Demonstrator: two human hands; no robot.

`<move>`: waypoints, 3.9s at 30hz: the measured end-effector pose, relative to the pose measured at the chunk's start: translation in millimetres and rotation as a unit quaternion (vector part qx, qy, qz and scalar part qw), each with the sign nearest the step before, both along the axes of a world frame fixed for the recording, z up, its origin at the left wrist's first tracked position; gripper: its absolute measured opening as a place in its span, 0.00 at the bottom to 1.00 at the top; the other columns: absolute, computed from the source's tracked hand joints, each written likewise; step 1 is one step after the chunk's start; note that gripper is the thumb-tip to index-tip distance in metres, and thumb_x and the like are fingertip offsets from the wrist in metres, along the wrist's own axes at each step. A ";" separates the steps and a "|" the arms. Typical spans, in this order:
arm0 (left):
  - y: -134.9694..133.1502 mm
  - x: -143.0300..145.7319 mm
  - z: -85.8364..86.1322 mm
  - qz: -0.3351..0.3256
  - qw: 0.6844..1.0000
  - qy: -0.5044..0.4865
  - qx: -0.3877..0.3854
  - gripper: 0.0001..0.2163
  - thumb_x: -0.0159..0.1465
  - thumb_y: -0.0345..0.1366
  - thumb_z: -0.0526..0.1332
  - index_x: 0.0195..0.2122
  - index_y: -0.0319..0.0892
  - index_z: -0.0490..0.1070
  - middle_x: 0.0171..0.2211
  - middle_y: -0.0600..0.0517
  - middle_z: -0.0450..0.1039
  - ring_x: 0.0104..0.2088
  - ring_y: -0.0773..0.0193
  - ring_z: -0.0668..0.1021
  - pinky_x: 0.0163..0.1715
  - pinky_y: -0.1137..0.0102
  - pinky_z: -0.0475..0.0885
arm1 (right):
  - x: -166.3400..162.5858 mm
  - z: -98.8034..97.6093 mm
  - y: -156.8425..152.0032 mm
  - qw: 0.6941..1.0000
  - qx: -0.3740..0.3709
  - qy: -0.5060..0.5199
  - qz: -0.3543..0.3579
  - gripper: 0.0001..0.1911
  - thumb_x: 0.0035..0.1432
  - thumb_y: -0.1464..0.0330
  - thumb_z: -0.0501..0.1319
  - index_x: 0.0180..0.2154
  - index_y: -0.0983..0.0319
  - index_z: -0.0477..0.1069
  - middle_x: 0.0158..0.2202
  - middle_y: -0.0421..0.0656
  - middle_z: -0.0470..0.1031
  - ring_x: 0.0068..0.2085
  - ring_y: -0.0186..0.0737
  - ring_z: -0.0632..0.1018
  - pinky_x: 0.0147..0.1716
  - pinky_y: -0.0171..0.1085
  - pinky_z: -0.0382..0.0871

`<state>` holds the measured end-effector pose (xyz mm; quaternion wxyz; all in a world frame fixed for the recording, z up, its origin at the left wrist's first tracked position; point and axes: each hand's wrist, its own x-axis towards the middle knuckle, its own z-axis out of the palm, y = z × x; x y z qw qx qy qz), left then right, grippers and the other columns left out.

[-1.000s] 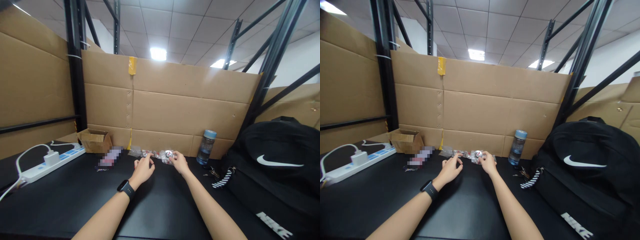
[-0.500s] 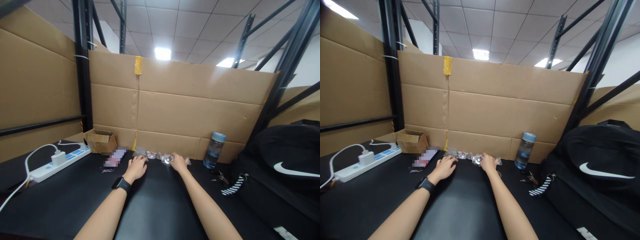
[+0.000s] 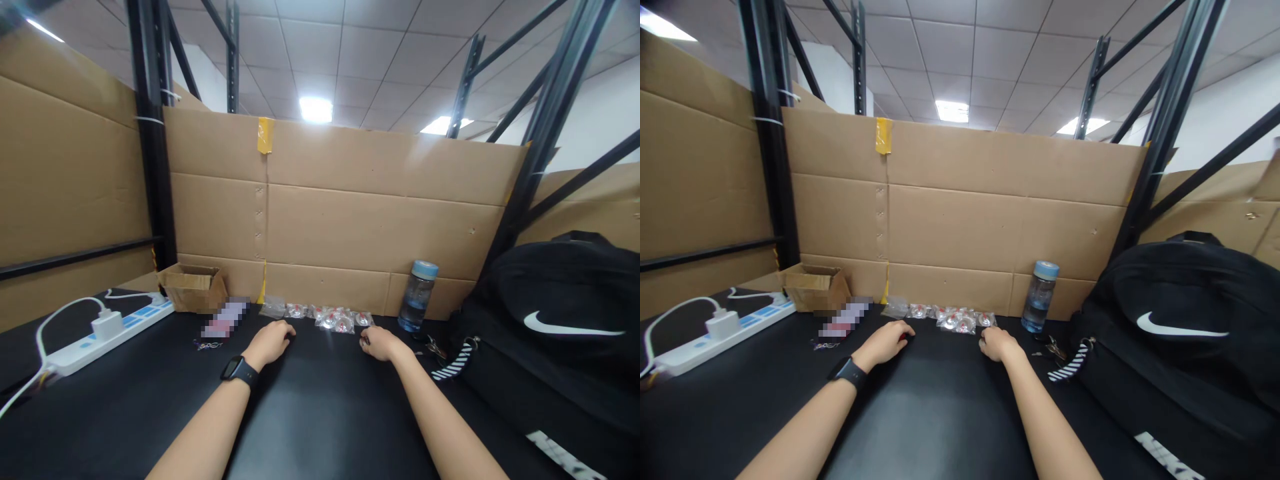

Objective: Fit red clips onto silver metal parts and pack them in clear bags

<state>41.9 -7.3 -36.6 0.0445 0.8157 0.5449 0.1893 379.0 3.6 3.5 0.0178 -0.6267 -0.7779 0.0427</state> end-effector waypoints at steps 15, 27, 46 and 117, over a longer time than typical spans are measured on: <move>-11.5 4.1 10.2 0.041 0.999 -0.031 -0.010 0.07 0.55 0.36 0.67 0.35 0.43 0.80 0.40 0.46 0.79 0.44 0.55 0.79 0.45 0.69 0.71 | 11.1 -7.9 -16.8 0.984 0.047 0.162 0.058 0.18 0.45 0.67 0.67 0.42 0.58 0.79 0.38 0.44 0.81 0.38 0.44 0.80 0.38 0.35 0.68; -27.2 20.7 34.8 -0.014 0.989 -0.148 -0.005 0.06 0.60 0.38 0.62 0.31 0.44 0.78 0.33 0.51 0.81 0.39 0.59 0.80 0.41 0.72 0.68 | -22.8 -3.4 -29.7 0.903 0.042 0.405 0.141 0.20 0.50 0.65 0.66 0.47 0.62 0.74 0.41 0.45 0.79 0.28 0.36 0.79 0.27 0.32 0.71; -31.8 53.7 25.8 -0.050 0.930 -0.365 -0.001 0.08 0.56 0.40 0.69 0.31 0.42 0.76 0.29 0.52 0.80 0.32 0.61 0.81 0.35 0.71 0.72 | -65.2 -14.2 -43.2 0.805 -0.006 0.569 0.164 0.21 0.50 0.65 0.70 0.46 0.60 0.73 0.47 0.46 0.75 0.36 0.37 0.78 0.29 0.31 0.71; -45.7 79.8 19.3 -0.033 0.962 -0.249 0.107 0.07 0.64 0.41 0.62 0.32 0.49 0.78 0.45 0.50 0.70 0.52 0.53 0.70 0.54 0.55 0.61 | -66.8 -22.9 -35.9 0.849 0.046 0.494 0.180 0.16 0.61 0.57 0.61 0.31 0.61 0.78 0.48 0.48 0.71 0.47 0.45 0.75 0.34 0.36 0.72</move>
